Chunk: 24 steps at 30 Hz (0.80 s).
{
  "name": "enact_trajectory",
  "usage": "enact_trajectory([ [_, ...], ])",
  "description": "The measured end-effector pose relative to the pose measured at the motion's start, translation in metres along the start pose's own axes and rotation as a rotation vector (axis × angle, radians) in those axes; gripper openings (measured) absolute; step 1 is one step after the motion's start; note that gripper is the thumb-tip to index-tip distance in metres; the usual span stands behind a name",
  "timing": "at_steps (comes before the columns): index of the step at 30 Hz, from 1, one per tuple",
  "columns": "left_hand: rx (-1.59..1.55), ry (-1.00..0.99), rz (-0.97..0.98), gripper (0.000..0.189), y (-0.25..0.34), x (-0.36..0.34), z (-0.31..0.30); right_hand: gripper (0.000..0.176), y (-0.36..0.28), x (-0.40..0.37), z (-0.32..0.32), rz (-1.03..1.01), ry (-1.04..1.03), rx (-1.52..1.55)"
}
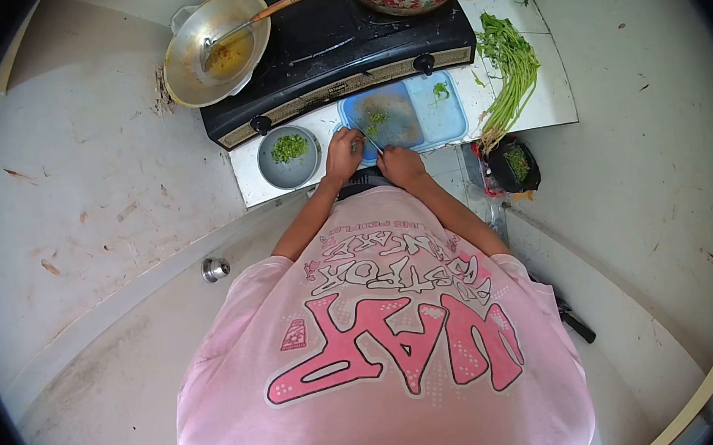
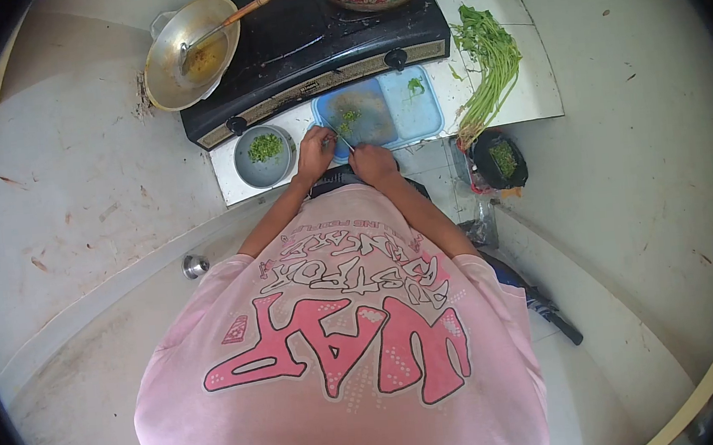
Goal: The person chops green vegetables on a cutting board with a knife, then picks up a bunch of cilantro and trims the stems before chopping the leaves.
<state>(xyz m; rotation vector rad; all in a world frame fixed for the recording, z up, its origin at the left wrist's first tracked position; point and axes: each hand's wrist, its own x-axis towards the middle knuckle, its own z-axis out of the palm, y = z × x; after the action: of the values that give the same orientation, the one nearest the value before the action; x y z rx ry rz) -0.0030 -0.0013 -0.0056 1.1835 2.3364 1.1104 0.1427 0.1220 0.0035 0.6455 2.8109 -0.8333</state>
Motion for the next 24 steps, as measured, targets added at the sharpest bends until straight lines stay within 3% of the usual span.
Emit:
enact_trajectory([
  [2, 0.028, 0.032, 0.034, 0.014, -0.003, -0.001, -0.001, 0.042, 0.000, -0.001, -0.002, 0.002, 0.001, -0.007],
  [5, -0.040, 0.006, -0.084, 0.011, -0.006, -0.001, 0.000, 0.042, 0.005, -0.010, -0.003, -0.007, -0.016, -0.028],
  [11, 0.064, 0.041, 0.048, 0.011, -0.001, 0.001, -0.003, 0.041, 0.011, -0.015, -0.002, 0.047, -0.020, 0.027],
  [17, -0.044, 0.003, -0.084, 0.011, 0.007, 0.001, -0.003, 0.040, 0.009, -0.017, -0.002, 0.001, -0.016, 0.024],
  [24, -0.040, -0.001, -0.066, 0.011, 0.001, 0.001, -0.002, 0.042, 0.009, -0.019, 0.001, 0.016, -0.032, 0.016],
])
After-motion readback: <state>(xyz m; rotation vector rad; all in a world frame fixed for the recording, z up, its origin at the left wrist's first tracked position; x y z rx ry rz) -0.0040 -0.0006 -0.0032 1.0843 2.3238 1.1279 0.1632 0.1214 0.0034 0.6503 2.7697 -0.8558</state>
